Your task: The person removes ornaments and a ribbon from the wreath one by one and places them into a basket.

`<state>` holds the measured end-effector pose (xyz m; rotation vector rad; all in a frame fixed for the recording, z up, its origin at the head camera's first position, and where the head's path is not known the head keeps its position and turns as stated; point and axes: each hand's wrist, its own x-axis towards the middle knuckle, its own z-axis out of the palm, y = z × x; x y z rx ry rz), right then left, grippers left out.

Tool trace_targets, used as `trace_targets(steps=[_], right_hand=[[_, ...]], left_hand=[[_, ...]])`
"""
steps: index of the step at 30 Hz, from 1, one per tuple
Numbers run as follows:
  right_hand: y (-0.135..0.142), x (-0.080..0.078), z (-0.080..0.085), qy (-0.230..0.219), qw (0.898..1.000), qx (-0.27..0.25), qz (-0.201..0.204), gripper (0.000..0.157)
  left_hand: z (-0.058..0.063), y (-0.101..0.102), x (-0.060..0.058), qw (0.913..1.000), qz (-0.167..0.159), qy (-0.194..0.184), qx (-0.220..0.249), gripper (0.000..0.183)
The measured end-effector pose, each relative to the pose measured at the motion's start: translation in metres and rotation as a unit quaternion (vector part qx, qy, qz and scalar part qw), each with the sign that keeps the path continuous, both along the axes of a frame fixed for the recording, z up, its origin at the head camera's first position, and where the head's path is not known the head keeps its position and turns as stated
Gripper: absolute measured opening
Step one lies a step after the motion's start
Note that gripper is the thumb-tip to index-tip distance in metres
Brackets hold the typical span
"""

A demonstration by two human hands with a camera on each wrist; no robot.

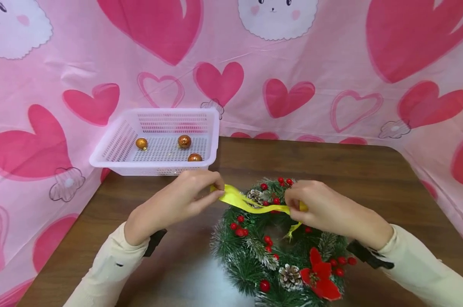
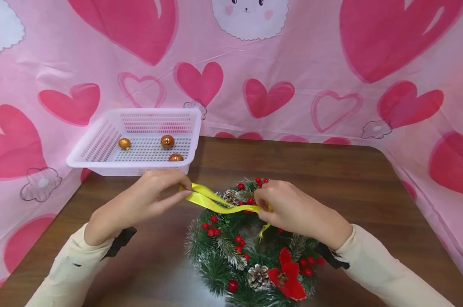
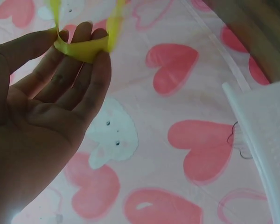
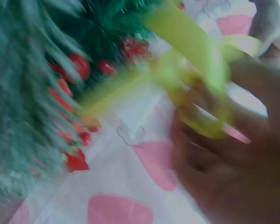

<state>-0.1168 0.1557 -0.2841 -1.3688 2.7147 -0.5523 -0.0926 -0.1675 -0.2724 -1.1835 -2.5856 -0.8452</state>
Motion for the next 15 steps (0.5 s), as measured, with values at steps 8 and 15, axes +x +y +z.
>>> trace_targets(steps=[8,15], right_hand=[[0.006,0.003,0.007,-0.114,0.992,0.007,0.045,0.029],[0.008,-0.010,0.018,-0.002,0.996,-0.082,0.043,0.021]], left_hand=[[0.001,0.003,0.004,0.9980,-0.028,-0.049,-0.028,0.007],[0.004,-0.006,-0.001,0.9998,0.013,-0.003,0.015,0.007]])
